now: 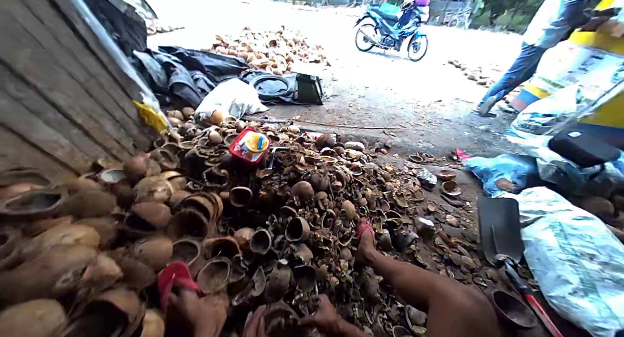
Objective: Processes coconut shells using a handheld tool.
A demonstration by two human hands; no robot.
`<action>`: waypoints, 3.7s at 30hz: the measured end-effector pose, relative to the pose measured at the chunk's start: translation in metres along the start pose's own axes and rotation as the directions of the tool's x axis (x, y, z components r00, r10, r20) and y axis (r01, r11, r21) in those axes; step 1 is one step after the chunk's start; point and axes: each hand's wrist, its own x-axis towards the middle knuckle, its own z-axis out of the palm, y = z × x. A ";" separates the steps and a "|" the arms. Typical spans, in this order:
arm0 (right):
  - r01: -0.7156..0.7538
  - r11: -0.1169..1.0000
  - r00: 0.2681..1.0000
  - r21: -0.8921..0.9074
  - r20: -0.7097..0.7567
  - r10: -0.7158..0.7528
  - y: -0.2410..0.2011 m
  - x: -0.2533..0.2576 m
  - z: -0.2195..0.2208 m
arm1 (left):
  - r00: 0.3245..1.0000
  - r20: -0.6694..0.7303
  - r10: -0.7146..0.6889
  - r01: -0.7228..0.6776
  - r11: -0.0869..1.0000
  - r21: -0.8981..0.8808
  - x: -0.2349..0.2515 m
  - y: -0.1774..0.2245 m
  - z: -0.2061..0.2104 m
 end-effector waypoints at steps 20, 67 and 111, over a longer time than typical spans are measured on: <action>-0.338 0.921 0.937 -0.191 -0.156 0.312 -0.031 -0.051 0.033 | 0.938 0.055 -0.342 0.344 0.938 -0.037 -0.022 0.063 0.001; -0.395 0.914 0.911 -0.098 0.084 0.403 0.002 -0.036 0.009 | 0.954 -0.076 -0.290 0.283 0.955 -0.085 -0.011 0.035 -0.018; 0.019 0.900 0.955 -0.435 0.274 0.112 0.027 0.037 0.022 | 0.975 0.014 -0.221 0.220 0.975 0.029 -0.031 0.023 0.014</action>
